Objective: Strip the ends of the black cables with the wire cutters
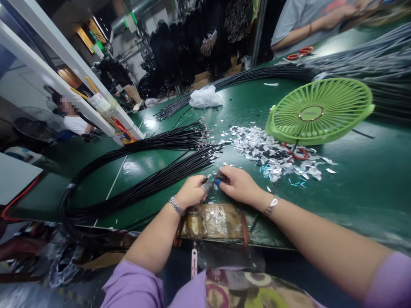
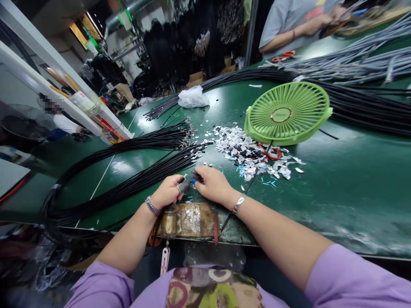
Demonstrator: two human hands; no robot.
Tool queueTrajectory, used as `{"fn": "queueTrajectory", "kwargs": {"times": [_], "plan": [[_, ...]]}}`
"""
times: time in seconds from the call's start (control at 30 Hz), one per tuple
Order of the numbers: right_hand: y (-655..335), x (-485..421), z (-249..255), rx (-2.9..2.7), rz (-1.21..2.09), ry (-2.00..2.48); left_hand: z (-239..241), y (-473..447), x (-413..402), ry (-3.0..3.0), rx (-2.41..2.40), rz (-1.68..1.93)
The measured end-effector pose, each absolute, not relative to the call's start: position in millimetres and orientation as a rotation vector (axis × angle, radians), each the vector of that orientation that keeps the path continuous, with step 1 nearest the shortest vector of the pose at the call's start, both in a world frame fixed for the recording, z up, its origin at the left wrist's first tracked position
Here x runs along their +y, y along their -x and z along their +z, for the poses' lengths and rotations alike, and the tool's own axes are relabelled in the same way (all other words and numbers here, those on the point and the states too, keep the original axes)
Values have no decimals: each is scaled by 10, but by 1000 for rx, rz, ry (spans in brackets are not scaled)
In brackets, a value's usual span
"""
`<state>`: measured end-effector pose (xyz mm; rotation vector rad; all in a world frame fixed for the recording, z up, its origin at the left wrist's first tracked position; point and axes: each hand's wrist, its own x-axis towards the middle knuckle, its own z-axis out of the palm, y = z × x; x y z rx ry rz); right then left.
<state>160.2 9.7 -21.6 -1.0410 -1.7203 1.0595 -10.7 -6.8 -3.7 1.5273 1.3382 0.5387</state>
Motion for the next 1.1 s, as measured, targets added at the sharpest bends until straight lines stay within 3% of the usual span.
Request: {"fn": "queueTrajectory", "kwargs": {"times": [0.07, 0.2, 0.3, 0.47, 0.73, 0.9, 1.1], "plan": [[-1607, 117, -196, -1692, 1026, 1041, -26, 79, -84, -1514, 1363, 574], [-1758, 251, -170, -1157, 1466, 929, 19, 137, -118, -1353, 1239, 624], [-1888, 359, -168, -845, 1451, 923, 32, 192, -120, -1291, 1231, 672], [-1772, 230, -169, -1178, 1615, 989, 33, 189, -107, -1272, 1236, 732], [-1622, 79, -214, -1428, 1523, 967, 65, 156, -110, -1283, 1254, 695], [-1651, 132, -265, -1706, 1091, 1007, 42, 150, -115, -1297, 1250, 703], [-1606, 76, -237, -1804, 989, 971, 40, 117, -125, -1331, 1192, 685]]}}
